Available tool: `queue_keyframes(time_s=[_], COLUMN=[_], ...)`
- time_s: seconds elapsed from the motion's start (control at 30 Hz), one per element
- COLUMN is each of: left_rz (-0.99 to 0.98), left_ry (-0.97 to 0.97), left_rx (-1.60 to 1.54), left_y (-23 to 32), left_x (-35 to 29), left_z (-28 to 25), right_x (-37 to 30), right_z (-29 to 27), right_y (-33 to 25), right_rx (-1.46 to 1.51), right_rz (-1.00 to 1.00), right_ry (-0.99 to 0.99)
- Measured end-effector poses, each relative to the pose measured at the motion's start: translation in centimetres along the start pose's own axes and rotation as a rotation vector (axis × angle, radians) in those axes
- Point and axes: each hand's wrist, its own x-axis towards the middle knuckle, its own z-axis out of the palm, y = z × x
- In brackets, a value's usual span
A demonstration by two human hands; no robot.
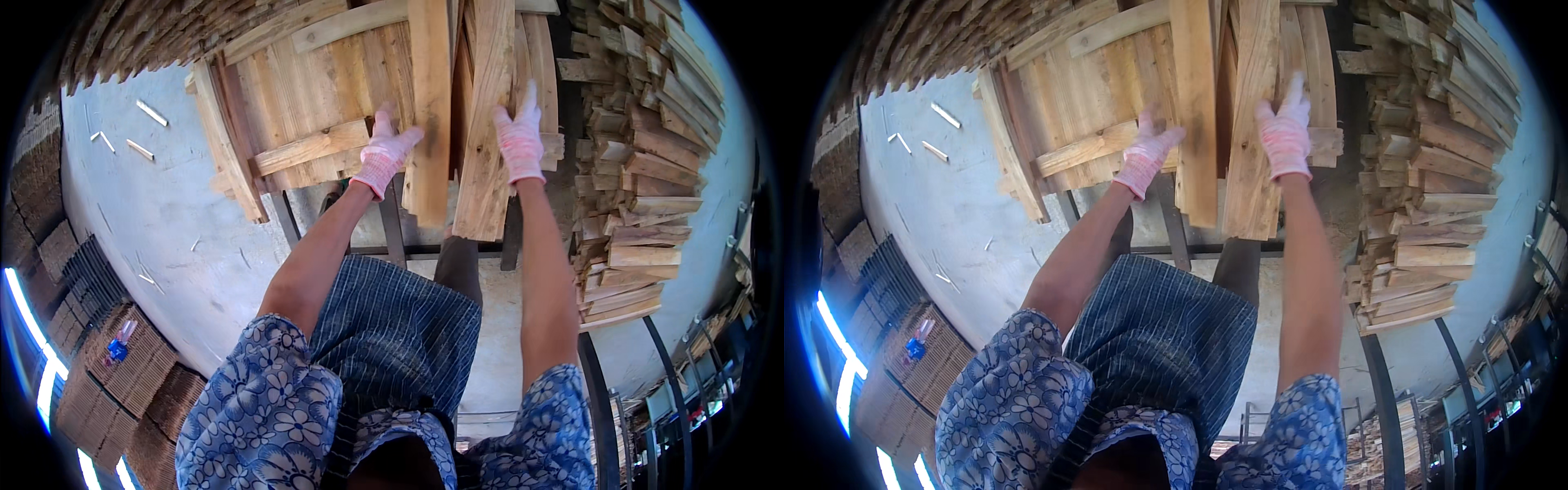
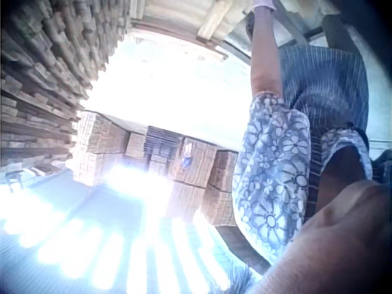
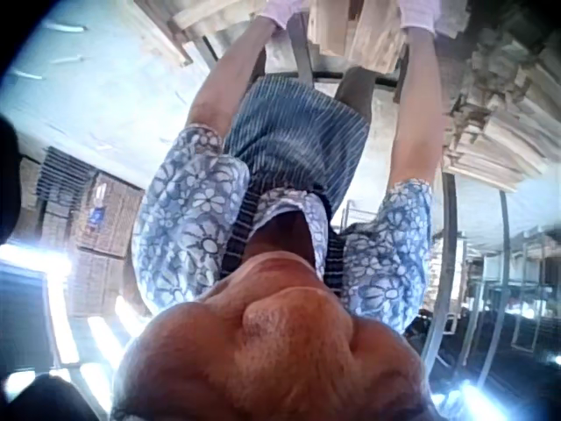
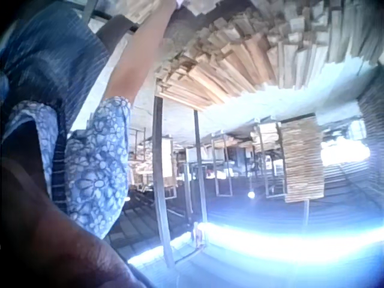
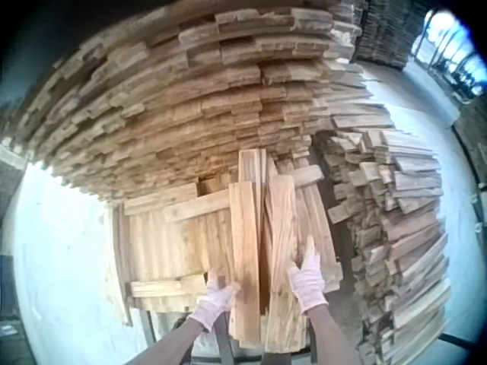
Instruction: The person repeatedly picks up wooden planks from a pile and places them onto a metal rack. They wear pink gloves and handle the planks one by one or in small groups, arranging them in a stack.
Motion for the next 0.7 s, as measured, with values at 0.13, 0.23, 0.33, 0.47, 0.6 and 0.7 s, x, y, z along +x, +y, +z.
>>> queue_keyframes(time_s=[0.13, 0.23, 0.33, 0.47, 0.6, 0.7], left_rz=[0.049, -0.106, -0.119, -0.063, -0.163, -0.120], left_ry=[0.017, 0.104, 0.024, -0.176, 0.056, -0.085], left_rx=[0.496, 0.645, 0.561, 0.662, 0.863, 0.674], left_y=[9.2, 9.7, 8.5, 6.7, 9.5, 9.6], left_x=[-0.2, 1.7, 3.5, 5.1, 2.5, 2.9], left_z=[4.5, 6.0, 3.3, 0.7, 5.4, 2.6], right_x=[-2.6, -2.6, -1.7, -1.3, -1.9, -2.0], right_z=[2.0, 2.2, 1.1, 1.1, 1.3, 1.3], right_y=[-4.2, -5.6, -6.0, -6.9, -8.0, -8.0], right_rx=[-0.461, -0.536, -0.484, -0.496, -0.582, -0.662], right_rz=[0.081, 0.149, 0.209, 0.262, 0.324, 0.291], right_ry=[0.117, 0.081, -0.010, -0.030, -0.030, -0.006])
